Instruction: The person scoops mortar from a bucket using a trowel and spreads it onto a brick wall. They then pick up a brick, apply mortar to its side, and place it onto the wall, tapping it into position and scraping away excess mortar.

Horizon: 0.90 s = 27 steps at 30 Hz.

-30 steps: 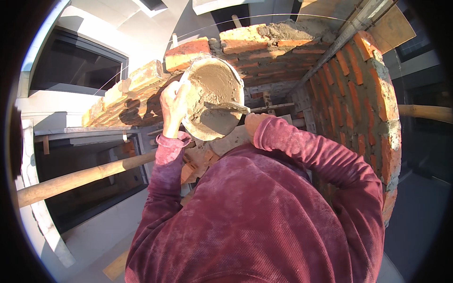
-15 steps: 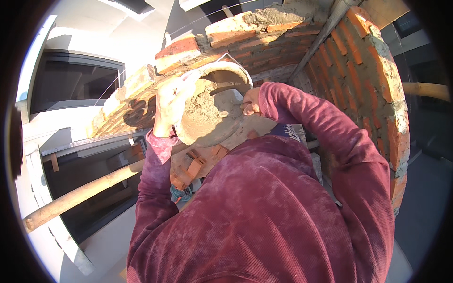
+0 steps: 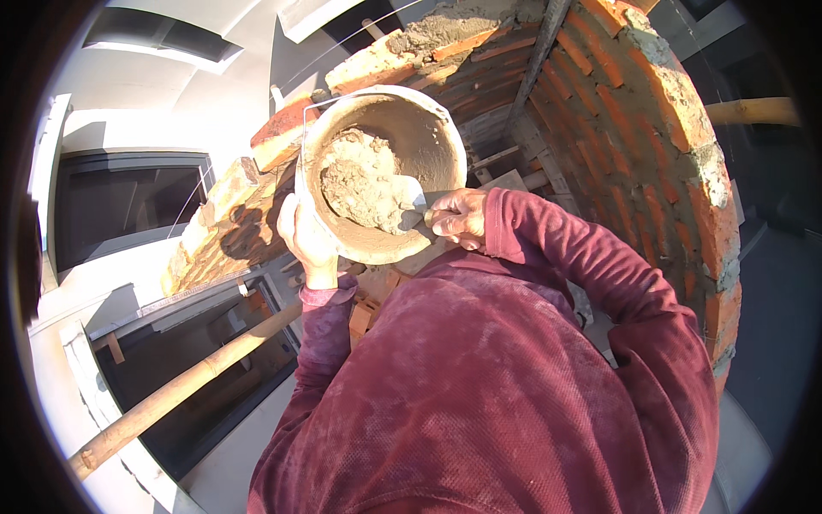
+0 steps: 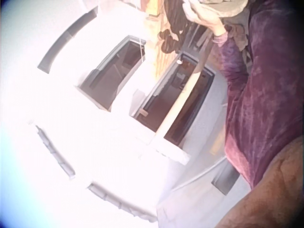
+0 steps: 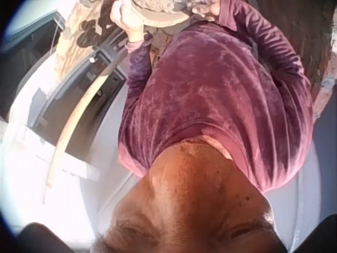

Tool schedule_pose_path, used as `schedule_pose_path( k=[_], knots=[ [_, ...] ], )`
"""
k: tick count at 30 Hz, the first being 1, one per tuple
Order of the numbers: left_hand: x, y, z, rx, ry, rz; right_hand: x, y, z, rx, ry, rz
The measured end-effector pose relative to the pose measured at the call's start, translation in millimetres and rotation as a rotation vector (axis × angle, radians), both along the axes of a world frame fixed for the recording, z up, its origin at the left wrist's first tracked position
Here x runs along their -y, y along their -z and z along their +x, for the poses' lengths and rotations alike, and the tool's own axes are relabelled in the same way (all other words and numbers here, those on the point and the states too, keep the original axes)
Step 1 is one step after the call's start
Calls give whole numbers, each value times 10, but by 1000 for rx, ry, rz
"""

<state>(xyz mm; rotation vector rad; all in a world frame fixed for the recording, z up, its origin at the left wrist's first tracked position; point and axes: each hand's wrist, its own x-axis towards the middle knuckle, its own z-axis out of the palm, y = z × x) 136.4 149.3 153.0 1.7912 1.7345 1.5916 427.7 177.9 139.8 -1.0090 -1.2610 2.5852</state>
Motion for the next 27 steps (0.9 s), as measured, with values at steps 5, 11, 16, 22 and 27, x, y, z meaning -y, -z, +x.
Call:
schedule_pose_path(
  k=[5,11,16,22,27],
  knots=[
    [-79,385,250,-14,-173,12,18,-8,347,-70,111,6],
    [-390,434,725,883,6,-254,29,69,750,-35,247,-100],
    [-523,637,855,859,93,-282,21,20,1032,-70,289,-119],
    [-614,984,953,881,85,-354,29,-104,1243,-130,472,-236],
    [-367,1138,814,525,0,-414,-400,-124,1367,-290,698,-238]
  ],
)
